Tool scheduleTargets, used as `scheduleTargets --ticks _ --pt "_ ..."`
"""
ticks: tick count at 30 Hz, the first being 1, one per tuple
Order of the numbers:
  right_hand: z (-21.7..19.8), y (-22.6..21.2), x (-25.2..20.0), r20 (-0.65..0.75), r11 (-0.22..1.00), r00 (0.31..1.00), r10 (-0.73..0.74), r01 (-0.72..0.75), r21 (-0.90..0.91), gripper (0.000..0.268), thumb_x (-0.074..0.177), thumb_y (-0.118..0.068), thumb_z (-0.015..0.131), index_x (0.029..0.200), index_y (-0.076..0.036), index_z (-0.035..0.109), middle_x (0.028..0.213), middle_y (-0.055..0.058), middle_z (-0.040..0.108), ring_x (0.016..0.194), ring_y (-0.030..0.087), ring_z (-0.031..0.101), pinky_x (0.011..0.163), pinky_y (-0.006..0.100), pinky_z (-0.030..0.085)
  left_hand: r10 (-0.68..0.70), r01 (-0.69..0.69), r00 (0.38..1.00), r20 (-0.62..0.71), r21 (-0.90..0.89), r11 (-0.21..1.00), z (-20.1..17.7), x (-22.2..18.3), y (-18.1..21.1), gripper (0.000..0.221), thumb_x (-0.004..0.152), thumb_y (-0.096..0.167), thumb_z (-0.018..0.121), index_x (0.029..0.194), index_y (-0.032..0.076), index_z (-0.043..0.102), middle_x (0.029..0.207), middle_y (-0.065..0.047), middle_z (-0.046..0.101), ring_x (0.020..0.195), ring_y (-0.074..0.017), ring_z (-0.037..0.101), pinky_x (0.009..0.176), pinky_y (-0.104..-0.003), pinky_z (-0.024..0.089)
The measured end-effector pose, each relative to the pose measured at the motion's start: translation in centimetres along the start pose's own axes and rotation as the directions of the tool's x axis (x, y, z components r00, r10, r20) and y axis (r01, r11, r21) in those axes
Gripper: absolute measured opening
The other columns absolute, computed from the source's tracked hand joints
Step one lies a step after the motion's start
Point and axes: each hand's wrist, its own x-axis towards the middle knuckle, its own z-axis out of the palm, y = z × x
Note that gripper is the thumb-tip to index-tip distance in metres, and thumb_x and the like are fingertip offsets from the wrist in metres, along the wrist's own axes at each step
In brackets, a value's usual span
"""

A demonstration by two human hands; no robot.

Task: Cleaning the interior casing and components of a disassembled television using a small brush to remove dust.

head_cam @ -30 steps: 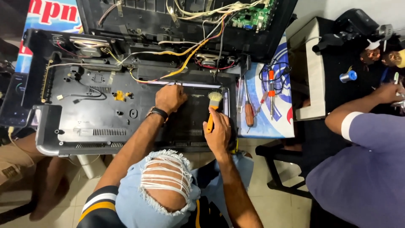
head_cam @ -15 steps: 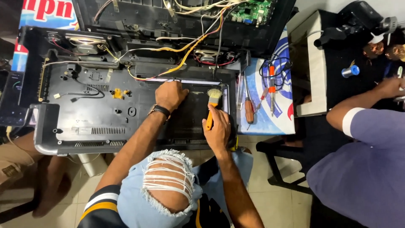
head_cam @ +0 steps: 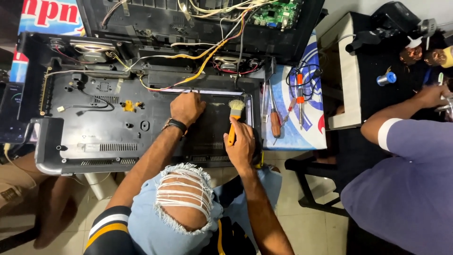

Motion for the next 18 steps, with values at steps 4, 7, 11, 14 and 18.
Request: scheduleTargets --ticks 4,7,11,14,18 --pt "0.0 0.0 0.1 0.008 1.000 1.000 0.014 -0.014 0.011 0.061 0.080 -0.013 0.078 0.139 -0.014 0.063 0.117 0.011 0.070 0.117 0.031 0.061 0.099 0.043 0.049 -0.019 0.019 1.000 0.010 -0.015 1.000 -0.5 -0.7 0.4 0.031 0.091 0.046 0.064 0.094 0.018 0.076 0.081 -0.013 0.076 0.091 -0.0355 0.076 0.077 -0.048 0.060" --pt "0.2 0.2 -0.1 0.003 1.000 1.000 0.010 -0.010 0.011 0.062 0.079 -0.014 0.079 0.139 -0.015 0.063 0.117 0.010 0.070 0.116 0.030 0.062 0.101 0.043 0.048 0.012 -0.012 1.000 -0.026 -0.023 1.000 -0.3 -0.9 0.2 0.032 0.091 0.046 0.064 0.092 0.017 0.076 0.081 -0.015 0.075 0.089 -0.0381 0.076 0.075 -0.049 0.060" --pt "0.0 0.0 0.0 -0.005 1.000 1.000 0.000 0.000 0.003 0.063 0.078 -0.015 0.079 0.139 -0.016 0.063 0.118 0.010 0.070 0.116 0.030 0.062 0.102 0.043 0.048 -0.007 0.006 0.999 -0.041 -0.021 1.000 -1.1 -1.7 1.0 0.035 0.091 0.047 0.063 0.093 0.015 0.078 0.081 -0.017 0.076 0.090 -0.0385 0.076 0.075 -0.049 0.061" --pt "-0.3 -0.6 0.1 -0.012 1.000 1.000 -0.011 0.011 -0.009 0.063 0.078 -0.015 0.079 0.139 -0.016 0.064 0.117 0.010 0.070 0.116 0.030 0.062 0.102 0.043 0.048 -0.020 0.020 0.998 -0.064 0.004 1.000 -1.8 -2.5 1.9 0.038 0.093 0.047 0.064 0.094 0.013 0.079 0.081 -0.017 0.076 0.090 -0.0379 0.077 0.075 -0.048 0.061" --pt "-0.3 -0.8 0.3 -0.020 0.999 0.999 -0.030 0.029 -0.022 0.062 0.077 -0.016 0.080 0.137 -0.015 0.064 0.116 0.010 0.071 0.115 0.030 0.063 0.101 0.043 0.049 -0.024 0.023 0.996 -0.087 -0.015 1.000 -1.8 -2.2 1.9 0.037 0.092 0.046 0.066 0.098 0.012 0.080 0.084 -0.017 0.077 0.091 -0.0382 0.077 0.076 -0.048 0.061"
